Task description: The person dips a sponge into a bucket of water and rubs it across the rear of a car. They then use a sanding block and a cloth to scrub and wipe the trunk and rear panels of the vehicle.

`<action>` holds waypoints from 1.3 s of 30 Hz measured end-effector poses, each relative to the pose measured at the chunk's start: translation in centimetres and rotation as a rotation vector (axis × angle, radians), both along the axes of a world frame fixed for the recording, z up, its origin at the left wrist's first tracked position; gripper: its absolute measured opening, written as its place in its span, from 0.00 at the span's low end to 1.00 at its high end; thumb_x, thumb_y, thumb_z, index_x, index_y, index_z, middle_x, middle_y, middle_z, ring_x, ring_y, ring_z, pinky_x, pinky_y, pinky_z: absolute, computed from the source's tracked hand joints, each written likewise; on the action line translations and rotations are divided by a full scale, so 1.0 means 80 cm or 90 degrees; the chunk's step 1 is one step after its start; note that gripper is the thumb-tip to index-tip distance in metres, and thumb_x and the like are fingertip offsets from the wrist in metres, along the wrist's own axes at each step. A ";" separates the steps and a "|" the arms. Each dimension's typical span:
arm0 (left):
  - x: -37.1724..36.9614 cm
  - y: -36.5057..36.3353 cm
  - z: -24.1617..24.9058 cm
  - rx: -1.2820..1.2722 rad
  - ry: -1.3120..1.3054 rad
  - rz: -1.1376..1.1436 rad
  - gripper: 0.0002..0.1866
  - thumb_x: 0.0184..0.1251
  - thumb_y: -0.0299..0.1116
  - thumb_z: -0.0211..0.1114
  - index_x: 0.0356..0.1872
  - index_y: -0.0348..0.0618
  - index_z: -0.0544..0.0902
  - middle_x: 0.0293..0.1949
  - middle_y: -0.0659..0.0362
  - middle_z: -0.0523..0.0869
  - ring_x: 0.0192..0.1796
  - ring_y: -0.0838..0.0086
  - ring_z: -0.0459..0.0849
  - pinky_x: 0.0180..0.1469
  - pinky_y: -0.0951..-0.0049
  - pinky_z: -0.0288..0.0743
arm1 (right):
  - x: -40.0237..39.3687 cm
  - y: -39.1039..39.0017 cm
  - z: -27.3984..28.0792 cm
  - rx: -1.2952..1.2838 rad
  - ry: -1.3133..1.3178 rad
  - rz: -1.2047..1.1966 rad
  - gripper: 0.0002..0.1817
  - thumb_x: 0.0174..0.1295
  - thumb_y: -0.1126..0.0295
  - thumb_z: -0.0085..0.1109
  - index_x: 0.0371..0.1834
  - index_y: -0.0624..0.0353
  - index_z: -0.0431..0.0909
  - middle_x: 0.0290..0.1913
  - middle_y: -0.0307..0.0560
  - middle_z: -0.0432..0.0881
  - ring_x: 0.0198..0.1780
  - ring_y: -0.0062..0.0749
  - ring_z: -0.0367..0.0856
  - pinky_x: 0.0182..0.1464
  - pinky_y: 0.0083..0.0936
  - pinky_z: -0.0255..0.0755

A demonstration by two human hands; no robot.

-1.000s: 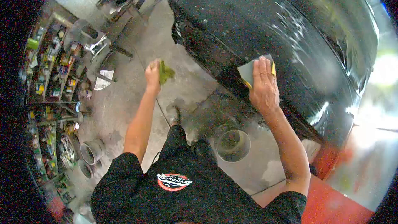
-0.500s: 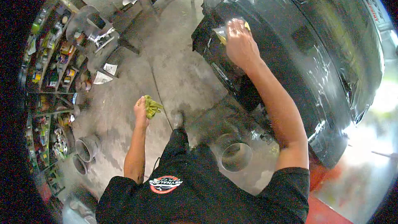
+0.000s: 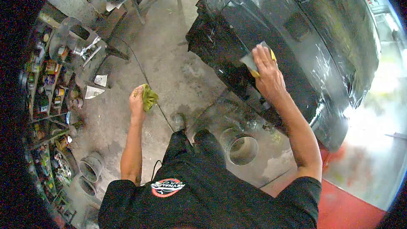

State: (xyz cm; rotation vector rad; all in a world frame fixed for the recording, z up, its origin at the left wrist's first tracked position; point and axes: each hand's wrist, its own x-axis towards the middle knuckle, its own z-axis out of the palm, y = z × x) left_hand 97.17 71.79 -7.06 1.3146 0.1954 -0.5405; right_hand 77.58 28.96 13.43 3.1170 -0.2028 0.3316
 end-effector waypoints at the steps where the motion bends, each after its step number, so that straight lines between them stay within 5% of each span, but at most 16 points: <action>1: 0.007 -0.011 0.006 -0.004 0.002 -0.002 0.16 0.82 0.42 0.64 0.52 0.38 0.85 0.39 0.59 0.88 0.37 0.75 0.88 0.39 0.71 0.86 | 0.031 -0.002 0.001 -0.005 -0.015 0.002 0.33 0.64 0.79 0.55 0.76 0.62 0.70 0.79 0.62 0.68 0.79 0.58 0.66 0.79 0.45 0.65; 7: 0.031 -0.136 0.059 -0.054 -0.088 -0.064 0.17 0.82 0.44 0.65 0.54 0.40 0.86 0.43 0.60 0.88 0.40 0.76 0.87 0.41 0.72 0.85 | 0.185 -0.048 0.001 -0.026 -0.026 0.034 0.27 0.69 0.71 0.58 0.71 0.70 0.75 0.73 0.66 0.75 0.77 0.60 0.69 0.78 0.44 0.65; 13: 0.038 -0.183 0.112 -0.095 -0.072 -0.044 0.17 0.81 0.43 0.65 0.54 0.39 0.85 0.43 0.59 0.89 0.40 0.75 0.88 0.39 0.70 0.86 | 0.169 -0.025 0.002 -0.057 0.019 0.141 0.27 0.66 0.72 0.59 0.69 0.70 0.78 0.74 0.62 0.75 0.79 0.52 0.69 0.83 0.41 0.59; 15: 0.045 -0.181 0.104 -0.083 -0.059 -0.037 0.17 0.82 0.43 0.64 0.54 0.38 0.85 0.42 0.59 0.89 0.39 0.75 0.89 0.38 0.70 0.86 | 0.170 -0.038 -0.008 -0.014 -0.014 0.168 0.27 0.70 0.63 0.58 0.68 0.68 0.79 0.73 0.61 0.77 0.78 0.51 0.72 0.82 0.43 0.60; 18: 0.059 -0.169 0.069 -0.066 -0.054 0.004 0.16 0.82 0.42 0.64 0.53 0.37 0.84 0.41 0.58 0.89 0.37 0.74 0.89 0.35 0.69 0.87 | 0.206 -0.078 0.014 -0.024 -0.020 0.267 0.22 0.68 0.68 0.55 0.64 0.63 0.82 0.70 0.56 0.81 0.77 0.47 0.73 0.82 0.43 0.59; 23: 0.050 -0.147 0.046 -0.003 -0.039 0.032 0.17 0.83 0.42 0.63 0.53 0.37 0.84 0.40 0.58 0.89 0.37 0.74 0.89 0.36 0.68 0.87 | 0.272 -0.143 0.025 0.000 -0.068 0.116 0.20 0.69 0.70 0.52 0.61 0.64 0.82 0.67 0.62 0.81 0.70 0.54 0.79 0.74 0.45 0.72; 27: 0.051 -0.116 0.018 0.013 0.001 0.062 0.17 0.83 0.43 0.62 0.52 0.37 0.84 0.40 0.57 0.89 0.37 0.73 0.89 0.37 0.68 0.88 | 0.235 -0.085 0.006 -0.118 0.002 0.180 0.23 0.67 0.71 0.61 0.66 0.62 0.82 0.71 0.56 0.80 0.74 0.53 0.76 0.78 0.43 0.66; 30: 0.057 -0.100 0.008 0.006 0.036 0.047 0.17 0.83 0.43 0.62 0.52 0.36 0.84 0.40 0.57 0.89 0.37 0.72 0.89 0.38 0.69 0.87 | 0.212 -0.065 0.004 0.003 -0.038 0.207 0.21 0.68 0.70 0.58 0.62 0.66 0.82 0.68 0.59 0.82 0.71 0.54 0.79 0.77 0.45 0.68; 35: 0.087 -0.105 0.000 -0.010 0.037 0.009 0.17 0.83 0.43 0.62 0.52 0.37 0.84 0.40 0.57 0.88 0.36 0.73 0.89 0.38 0.72 0.86 | 0.277 -0.159 0.023 -0.059 -0.095 0.143 0.18 0.72 0.71 0.51 0.60 0.66 0.83 0.62 0.64 0.85 0.66 0.52 0.84 0.73 0.42 0.72; 39: 0.120 -0.095 -0.018 -0.020 0.020 -0.014 0.16 0.83 0.43 0.61 0.53 0.37 0.84 0.41 0.55 0.90 0.38 0.70 0.90 0.38 0.68 0.88 | 0.271 -0.133 0.018 -0.076 -0.019 0.072 0.21 0.72 0.72 0.55 0.67 0.60 0.81 0.69 0.59 0.81 0.73 0.54 0.77 0.75 0.42 0.71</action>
